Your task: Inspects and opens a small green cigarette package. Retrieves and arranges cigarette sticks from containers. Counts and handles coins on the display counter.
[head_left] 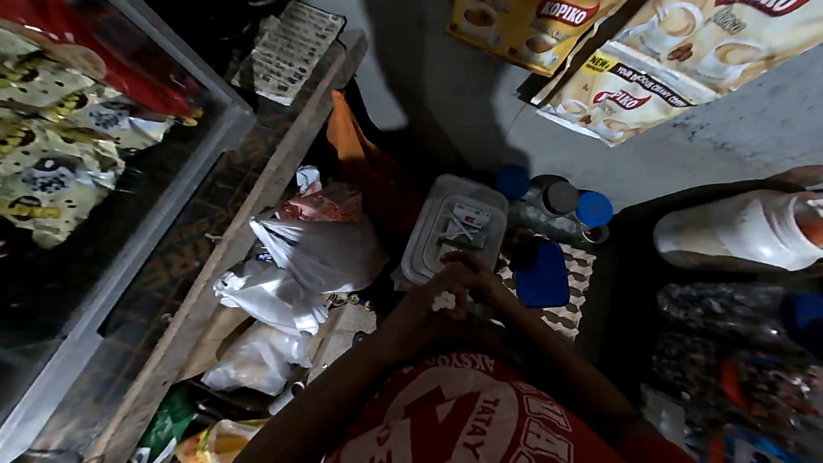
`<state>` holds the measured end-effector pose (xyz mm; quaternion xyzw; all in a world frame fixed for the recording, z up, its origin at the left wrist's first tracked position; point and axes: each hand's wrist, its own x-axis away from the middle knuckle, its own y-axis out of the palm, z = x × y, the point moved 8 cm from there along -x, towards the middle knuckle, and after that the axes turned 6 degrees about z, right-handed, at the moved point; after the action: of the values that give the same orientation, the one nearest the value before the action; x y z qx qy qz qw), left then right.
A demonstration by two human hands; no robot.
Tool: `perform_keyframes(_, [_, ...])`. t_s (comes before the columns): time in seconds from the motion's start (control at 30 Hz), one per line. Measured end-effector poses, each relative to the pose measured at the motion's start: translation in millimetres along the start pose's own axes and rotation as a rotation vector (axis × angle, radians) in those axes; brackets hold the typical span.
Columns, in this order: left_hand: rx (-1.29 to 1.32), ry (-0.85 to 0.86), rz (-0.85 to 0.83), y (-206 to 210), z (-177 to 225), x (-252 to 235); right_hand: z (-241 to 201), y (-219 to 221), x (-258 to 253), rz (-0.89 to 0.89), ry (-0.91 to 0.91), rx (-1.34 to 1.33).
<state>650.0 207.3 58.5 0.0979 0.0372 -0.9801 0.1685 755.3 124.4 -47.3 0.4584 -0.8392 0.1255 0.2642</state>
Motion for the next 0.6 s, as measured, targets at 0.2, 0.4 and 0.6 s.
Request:
perform_keyframes(0.2, [0.605,-0.135,0.538,-57,-17,7,-8,-38,-15,0.261,-0.002,0.778])
perform_keyframes(0.4, [0.861,-0.627,0.767,-49,-61,41,-16,-38,-45,0.248,-0.027,1.142])
perform_keyframes(0.6, [0.909,-0.780,0.625,-28,-61,50,-10,-52,-102,0.256,-0.055,1.301])
